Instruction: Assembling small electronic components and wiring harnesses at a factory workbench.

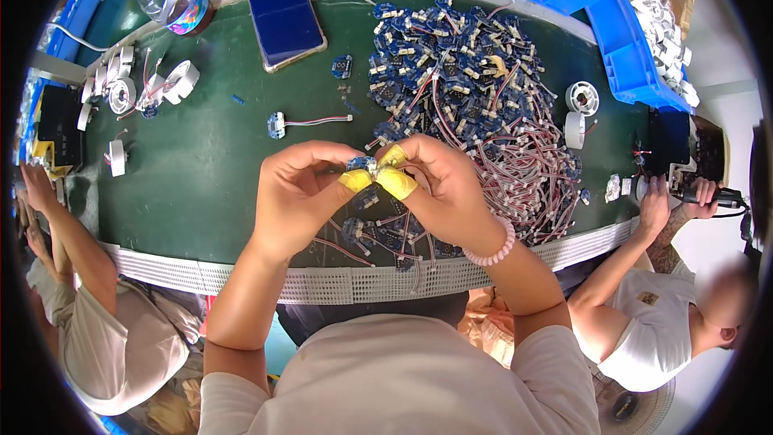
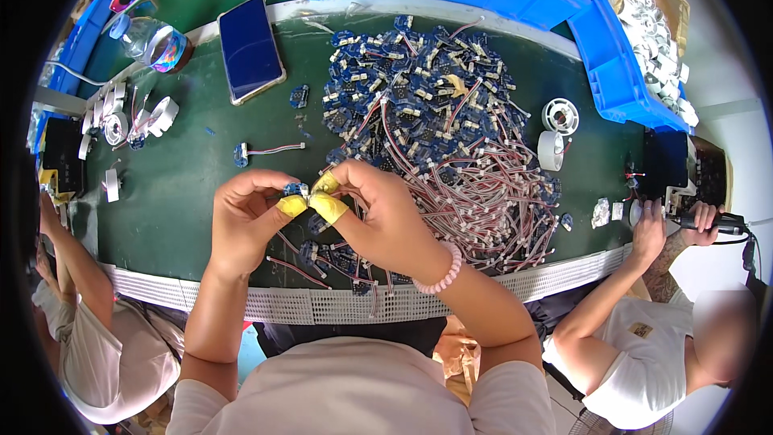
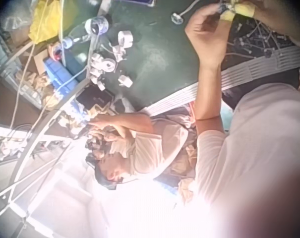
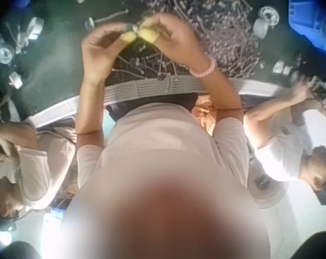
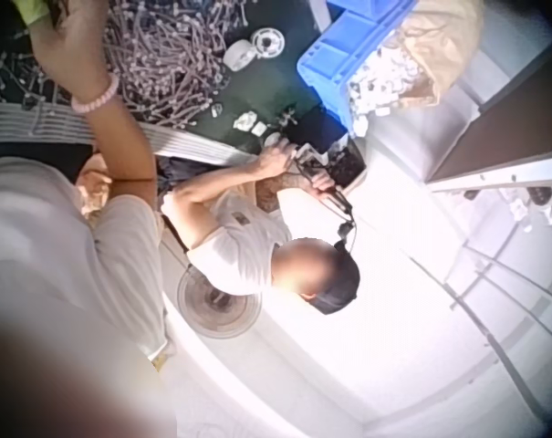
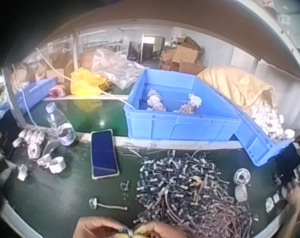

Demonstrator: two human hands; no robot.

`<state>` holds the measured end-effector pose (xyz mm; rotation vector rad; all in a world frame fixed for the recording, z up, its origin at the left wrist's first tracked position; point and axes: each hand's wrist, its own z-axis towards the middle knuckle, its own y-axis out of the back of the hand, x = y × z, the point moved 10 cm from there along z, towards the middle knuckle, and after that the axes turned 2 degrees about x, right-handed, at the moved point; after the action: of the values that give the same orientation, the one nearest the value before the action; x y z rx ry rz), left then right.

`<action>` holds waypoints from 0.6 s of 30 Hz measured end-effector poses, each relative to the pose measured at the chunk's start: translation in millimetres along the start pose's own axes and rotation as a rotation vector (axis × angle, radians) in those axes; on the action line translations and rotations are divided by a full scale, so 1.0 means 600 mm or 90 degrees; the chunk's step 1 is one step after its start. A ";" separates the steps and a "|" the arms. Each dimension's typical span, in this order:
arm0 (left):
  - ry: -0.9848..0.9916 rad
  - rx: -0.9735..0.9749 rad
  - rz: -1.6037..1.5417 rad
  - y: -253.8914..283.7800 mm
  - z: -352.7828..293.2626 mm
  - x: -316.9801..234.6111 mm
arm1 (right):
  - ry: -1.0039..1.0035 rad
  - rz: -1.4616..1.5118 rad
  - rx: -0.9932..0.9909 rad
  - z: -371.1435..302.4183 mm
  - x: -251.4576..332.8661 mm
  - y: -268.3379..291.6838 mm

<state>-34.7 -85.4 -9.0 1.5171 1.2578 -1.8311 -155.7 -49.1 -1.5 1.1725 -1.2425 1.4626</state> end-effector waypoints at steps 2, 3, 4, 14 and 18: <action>-0.007 -0.001 0.025 -0.001 0.001 -0.005 | -0.007 -0.002 -0.020 0.000 -0.005 0.000; -0.003 -0.005 0.024 0.000 -0.001 -0.006 | -0.013 -0.003 -0.039 -0.002 -0.009 0.001; -0.015 -0.011 0.049 0.001 -0.001 -0.011 | 0.005 -0.043 -0.047 -0.003 -0.003 0.001; -0.049 0.055 0.061 -0.026 -0.006 -0.060 | 0.034 0.043 0.105 0.016 0.036 -0.013; 0.013 0.019 0.229 0.003 0.013 -0.055 | 0.153 -0.293 0.034 0.034 0.060 0.004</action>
<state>-27.8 -99.7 21.4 1.6571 0.8973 -1.6078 -162.1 -68.3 34.9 1.1822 -0.7144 1.2481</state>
